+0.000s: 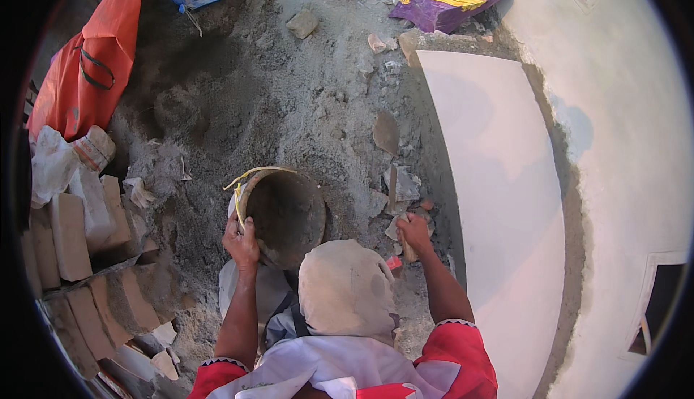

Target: The person scoops cement from a bucket using a trowel and applies it to the edge of a white wall. They repeatedly smooth the cement along the wall's base while seated on the ground.

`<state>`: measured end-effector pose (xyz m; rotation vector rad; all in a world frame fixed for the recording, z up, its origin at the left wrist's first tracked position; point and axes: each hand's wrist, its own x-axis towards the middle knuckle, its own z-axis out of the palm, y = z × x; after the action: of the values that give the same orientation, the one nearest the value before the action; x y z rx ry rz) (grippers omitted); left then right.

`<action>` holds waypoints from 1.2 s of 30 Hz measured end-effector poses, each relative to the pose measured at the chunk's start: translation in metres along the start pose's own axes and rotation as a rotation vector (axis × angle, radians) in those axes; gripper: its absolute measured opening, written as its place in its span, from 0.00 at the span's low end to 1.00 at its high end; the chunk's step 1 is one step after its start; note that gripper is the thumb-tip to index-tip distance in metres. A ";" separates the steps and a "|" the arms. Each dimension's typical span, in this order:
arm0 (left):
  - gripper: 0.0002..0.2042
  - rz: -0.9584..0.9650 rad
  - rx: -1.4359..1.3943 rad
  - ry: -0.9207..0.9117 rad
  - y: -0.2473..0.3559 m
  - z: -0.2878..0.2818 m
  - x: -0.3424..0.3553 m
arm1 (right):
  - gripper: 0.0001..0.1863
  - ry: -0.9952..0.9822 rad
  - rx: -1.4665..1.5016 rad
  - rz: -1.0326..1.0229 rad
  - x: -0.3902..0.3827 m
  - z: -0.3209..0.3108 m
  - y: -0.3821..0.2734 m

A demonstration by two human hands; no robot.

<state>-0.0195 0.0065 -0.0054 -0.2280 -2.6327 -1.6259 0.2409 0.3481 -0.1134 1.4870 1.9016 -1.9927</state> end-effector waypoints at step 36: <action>0.15 -0.022 -0.140 0.027 -0.003 0.001 0.007 | 0.21 0.512 -0.899 -0.162 -0.005 -0.039 0.003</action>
<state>-0.0268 0.0065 -0.0080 -0.1807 -2.5133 -1.8094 0.2690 0.3751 -0.1054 1.6152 2.6122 -0.5458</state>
